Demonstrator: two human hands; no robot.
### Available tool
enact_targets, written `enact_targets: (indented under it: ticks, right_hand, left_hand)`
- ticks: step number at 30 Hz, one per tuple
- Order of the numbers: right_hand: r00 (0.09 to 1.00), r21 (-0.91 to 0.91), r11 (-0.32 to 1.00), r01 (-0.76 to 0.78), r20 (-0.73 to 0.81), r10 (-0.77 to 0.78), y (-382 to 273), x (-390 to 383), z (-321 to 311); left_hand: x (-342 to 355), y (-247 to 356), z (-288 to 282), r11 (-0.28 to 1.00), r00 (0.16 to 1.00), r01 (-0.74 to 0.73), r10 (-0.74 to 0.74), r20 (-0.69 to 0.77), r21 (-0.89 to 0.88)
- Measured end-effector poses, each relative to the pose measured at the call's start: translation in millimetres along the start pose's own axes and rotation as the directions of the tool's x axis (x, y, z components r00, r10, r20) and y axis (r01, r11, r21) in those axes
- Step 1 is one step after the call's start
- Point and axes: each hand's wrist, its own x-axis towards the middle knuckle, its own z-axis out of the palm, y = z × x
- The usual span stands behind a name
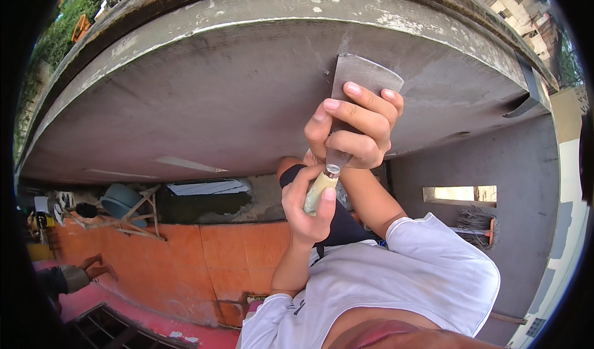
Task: The person uses a metal trowel to smooth a concrete ceiling surface. They repeatedly scrape and level the wet concrete, occasionally touching the surface with their hand to check texture. The work continues across the same ceiling area throughout the clip.
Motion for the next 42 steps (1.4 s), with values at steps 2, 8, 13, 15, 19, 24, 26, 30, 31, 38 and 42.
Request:
enact_targets:
  ticks: [2, 8, 13, 15, 19, 24, 26, 30, 31, 38, 42]
  right_hand:
    - [0.999, -0.011, 0.999, 0.041, -0.022, -0.041, 2.9, 10.8, 3.6]
    - [1.0, 0.045, 0.999, -0.021, 0.009, 0.021, -2.2, 5.3, -2.6]
    - [0.996, 0.074, 0.996, 0.059, -0.066, -0.054, 3.0, 35.2, 16.0]
    - [0.998, 0.073, 0.996, 0.042, -0.039, -0.039, 3.9, 37.7, 14.3]
    - [1.0, 0.063, 0.998, 0.03, -0.01, -0.03, 2.1, 19.8, 1.4]
    - [0.999, 0.032, 0.999, 0.03, -0.034, -0.029, -1.2, 25.5, 5.6]
    - [0.999, 0.025, 1.0, 0.007, -0.036, -0.006, -3.8, 21.2, 4.7]
    - [0.997, 0.047, 0.999, 0.026, -0.077, -0.022, -2.2, 31.9, 12.5]
    - [0.997, 0.039, 0.999, 0.032, -0.069, -0.029, 0.2, 43.8, 16.0]
    - [0.998, 0.05, 0.998, 0.024, -0.054, -0.021, -0.4, 23.6, 5.4]
    - [0.997, 0.039, 0.998, 0.051, -0.061, -0.048, 1.5, 35.6, 11.5]
  left_hand:
    - [3.4, 8.3, 1.7, 1.0, 1.0, -0.002, 0.002, -0.004, -0.018]
    - [-6.2, 11.3, 9.8, 0.993, 0.995, 0.081, -0.086, -0.049, -0.083]
    - [9.9, 21.5, 8.8, 0.996, 0.998, 0.022, -0.026, -0.048, -0.084]
    - [10.9, 21.8, 10.4, 0.994, 0.999, 0.029, -0.033, -0.04, -0.107]
    - [-4.9, 13.0, 12.6, 0.992, 0.994, 0.076, -0.083, -0.067, -0.098]
    - [4.0, 25.3, 4.9, 0.996, 0.999, 0.039, -0.042, -0.027, -0.075]
    - [2.6, 25.1, 3.4, 0.996, 0.998, 0.054, -0.056, -0.027, -0.073]
    - [11.4, 31.6, 1.3, 0.999, 1.0, -0.027, 0.027, -0.007, -0.031]
    - [18.8, 39.2, 2.0, 0.999, 1.0, -0.004, 0.005, 0.017, -0.048]
    - [1.6, 26.4, 7.3, 0.998, 1.0, 0.027, -0.028, -0.014, -0.049]
    - [14.0, 30.4, 5.0, 0.998, 1.0, -0.001, 0.001, 0.001, -0.065]
